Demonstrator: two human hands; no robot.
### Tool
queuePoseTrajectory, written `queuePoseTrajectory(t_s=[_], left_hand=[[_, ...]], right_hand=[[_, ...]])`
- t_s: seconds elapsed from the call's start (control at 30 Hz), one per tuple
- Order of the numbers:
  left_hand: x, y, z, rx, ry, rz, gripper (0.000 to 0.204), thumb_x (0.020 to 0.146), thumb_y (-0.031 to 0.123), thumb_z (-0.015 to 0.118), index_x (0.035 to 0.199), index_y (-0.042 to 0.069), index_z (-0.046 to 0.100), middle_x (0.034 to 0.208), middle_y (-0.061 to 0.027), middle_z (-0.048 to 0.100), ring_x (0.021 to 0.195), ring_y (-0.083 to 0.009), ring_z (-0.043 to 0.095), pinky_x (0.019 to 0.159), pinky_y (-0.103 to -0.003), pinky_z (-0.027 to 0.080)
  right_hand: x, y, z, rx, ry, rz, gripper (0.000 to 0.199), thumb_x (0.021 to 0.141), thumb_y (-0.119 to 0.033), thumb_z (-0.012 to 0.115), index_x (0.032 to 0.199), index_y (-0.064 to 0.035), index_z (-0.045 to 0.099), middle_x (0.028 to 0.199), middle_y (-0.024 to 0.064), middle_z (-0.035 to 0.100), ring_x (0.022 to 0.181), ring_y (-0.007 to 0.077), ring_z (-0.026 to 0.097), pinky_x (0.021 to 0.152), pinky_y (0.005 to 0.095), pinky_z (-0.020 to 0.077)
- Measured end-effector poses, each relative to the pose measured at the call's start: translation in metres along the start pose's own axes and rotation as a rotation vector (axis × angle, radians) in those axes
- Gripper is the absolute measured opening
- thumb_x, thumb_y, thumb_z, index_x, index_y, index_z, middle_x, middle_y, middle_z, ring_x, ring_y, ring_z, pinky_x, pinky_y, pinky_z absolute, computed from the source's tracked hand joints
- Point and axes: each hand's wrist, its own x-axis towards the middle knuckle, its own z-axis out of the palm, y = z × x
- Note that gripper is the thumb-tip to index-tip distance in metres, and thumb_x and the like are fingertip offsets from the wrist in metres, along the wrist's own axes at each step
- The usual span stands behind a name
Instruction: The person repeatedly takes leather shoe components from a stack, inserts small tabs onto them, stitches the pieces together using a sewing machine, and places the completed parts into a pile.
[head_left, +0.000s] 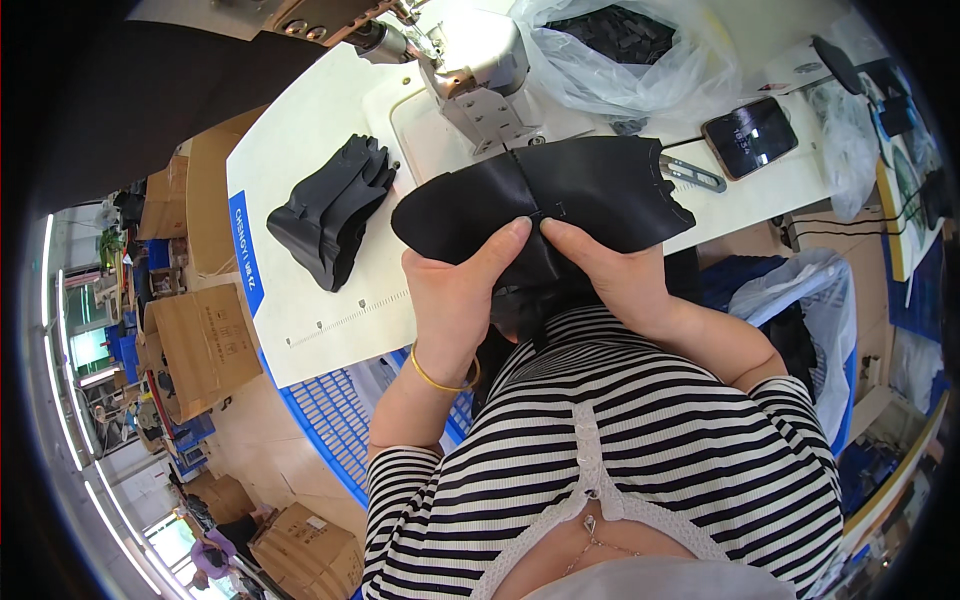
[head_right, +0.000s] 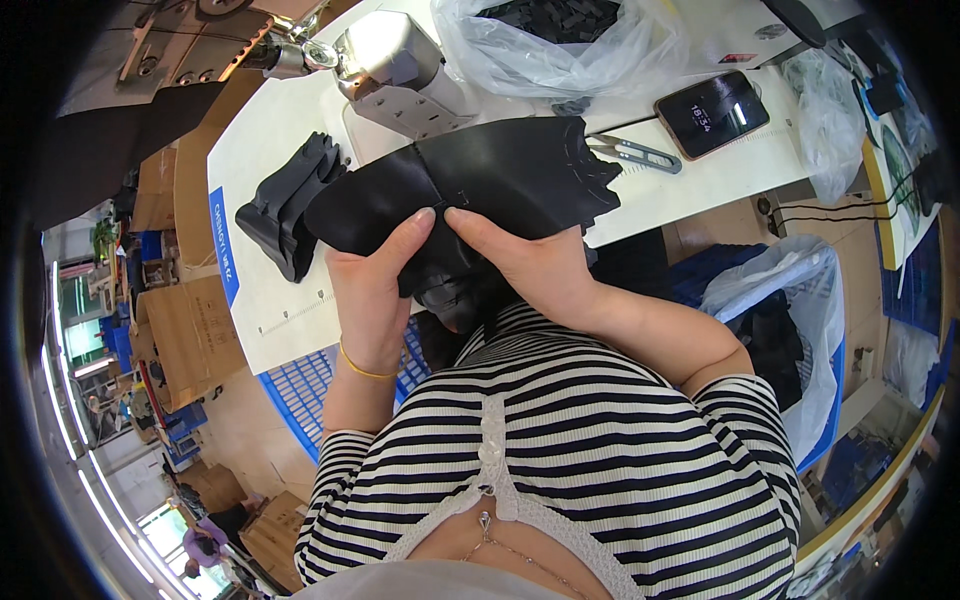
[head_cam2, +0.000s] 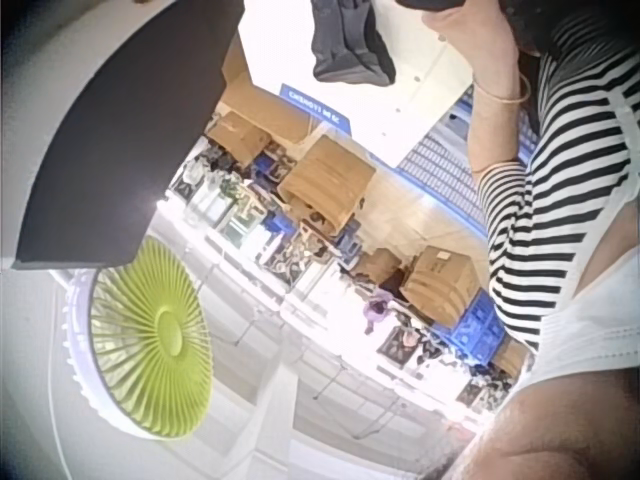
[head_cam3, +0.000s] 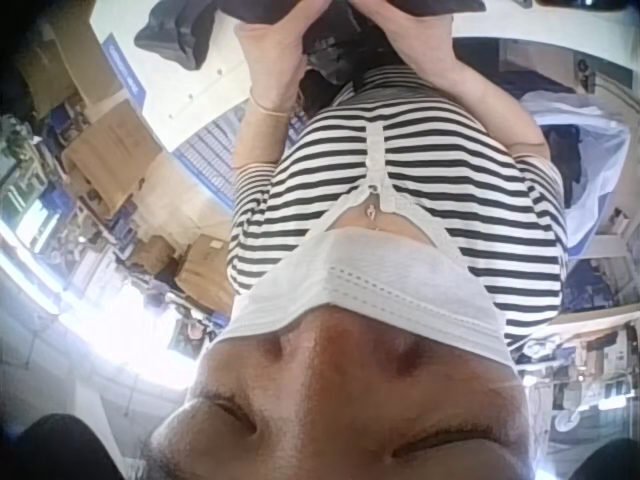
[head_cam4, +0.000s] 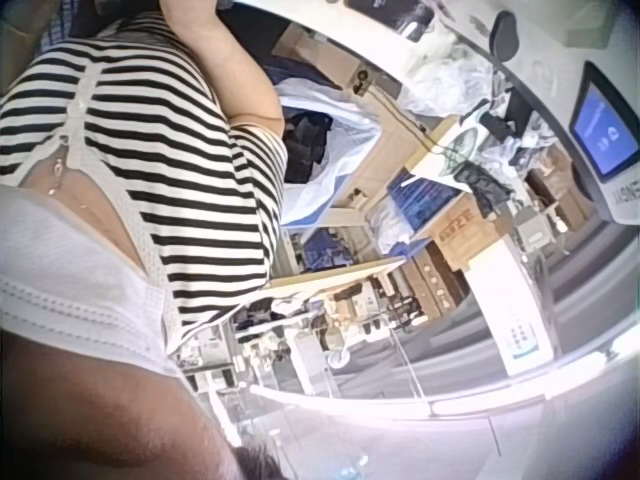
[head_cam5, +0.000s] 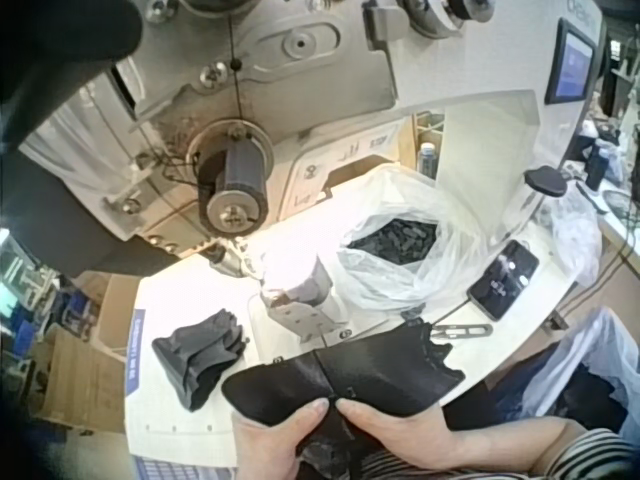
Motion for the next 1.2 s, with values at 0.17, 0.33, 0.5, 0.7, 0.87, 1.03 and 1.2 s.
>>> queuePoseTrajectory(t_s=[0.17, 0.33, 0.5, 0.7, 0.87, 1.03, 1.2], left_hand=[[0.002, 0.003, -0.001, 0.014, 0.002, 0.004, 0.024, 0.074, -0.002, 0.071, 0.097, -0.003, 0.064, 0.091, -0.0073, 0.067, 0.079, -0.0122, 0.063, 0.073, -0.025, 0.051], [0.0, 0.003, -0.003, 0.017, -0.01, -0.011, 0.024, 0.074, -0.002, 0.071, 0.097, -0.004, 0.064, 0.09, -0.0077, 0.067, 0.078, -0.0126, 0.063, 0.072, -0.025, 0.052], [0.005, 0.0, -0.002, -0.004, 0.0, -0.039, 0.023, 0.074, -0.003, 0.071, 0.096, -0.004, 0.065, 0.089, -0.0078, 0.068, 0.077, -0.0128, 0.064, 0.071, -0.025, 0.052], [0.008, 0.008, -0.001, 0.016, 0.03, 0.062, 0.024, 0.072, -0.005, 0.072, 0.094, -0.002, 0.064, 0.088, -0.0063, 0.066, 0.077, -0.0115, 0.062, 0.072, -0.025, 0.052], [0.022, 0.03, -0.001, -0.027, -0.005, 0.12, 0.026, 0.072, -0.006, 0.072, 0.096, -0.001, 0.063, 0.09, -0.0068, 0.066, 0.078, -0.0115, 0.062, 0.072, -0.025, 0.051], [0.039, 0.049, -0.007, -0.11, -0.004, 0.032, 0.028, 0.073, -0.005, 0.071, 0.099, -0.001, 0.062, 0.092, -0.0074, 0.065, 0.078, -0.0135, 0.063, 0.071, -0.026, 0.053], [0.068, 0.059, -0.012, -0.186, -0.041, -0.032, 0.03, 0.073, -0.005, 0.071, 0.101, -0.001, 0.061, 0.093, -0.0087, 0.065, 0.078, -0.0173, 0.065, 0.071, -0.029, 0.055]], right_hand=[[0.002, 0.0, 0.004, 0.158, 0.127, -0.015, 0.012, 0.09, -0.008, 0.059, 0.1, -0.0014, 0.061, 0.089, -0.0005, 0.062, 0.076, 0.0065, 0.057, 0.067, 0.021, 0.0469], [-0.003, 0.003, -0.001, 0.121, 0.079, 0.024, 0.012, 0.092, -0.013, 0.058, 0.099, -0.003, 0.06, 0.085, -0.0017, 0.06, 0.068, 0.0038, 0.055, 0.055, 0.0181, 0.0442], [0.003, 0.009, -0.004, 0.13, 0.066, 0.022, 0.013, 0.092, -0.015, 0.058, 0.099, -0.0039, 0.06, 0.083, -0.001, 0.06, 0.065, 0.0037, 0.054, 0.052, 0.0179, 0.0433], [0.011, -0.007, -0.003, 0.179, 0.051, 0.048, 0.011, 0.092, -0.013, 0.058, 0.099, -0.0042, 0.06, 0.08, -0.0021, 0.06, 0.06, 0.002, 0.051, 0.046, 0.0168, 0.0399], [0.035, -0.035, 0.005, 0.131, 0.093, -0.075, 0.01, 0.09, -0.01, 0.06, 0.098, -0.0044, 0.06, 0.079, -0.0028, 0.06, 0.056, 0.0011, 0.05, 0.043, 0.0167, 0.0386], [0.06, -0.051, 0.017, 0.158, 0.069, -0.125, 0.01, 0.089, -0.01, 0.061, 0.097, -0.0044, 0.061, 0.078, -0.0028, 0.061, 0.057, 0.0006, 0.052, 0.043, 0.0169, 0.0393], [0.086, -0.066, 0.028, 0.044, 0.215, -0.015, 0.011, 0.084, -0.016, 0.067, 0.081, -0.0054, 0.063, 0.062, -0.0038, 0.056, 0.045, 0.0019, 0.046, 0.038, 0.0172, 0.0317]])
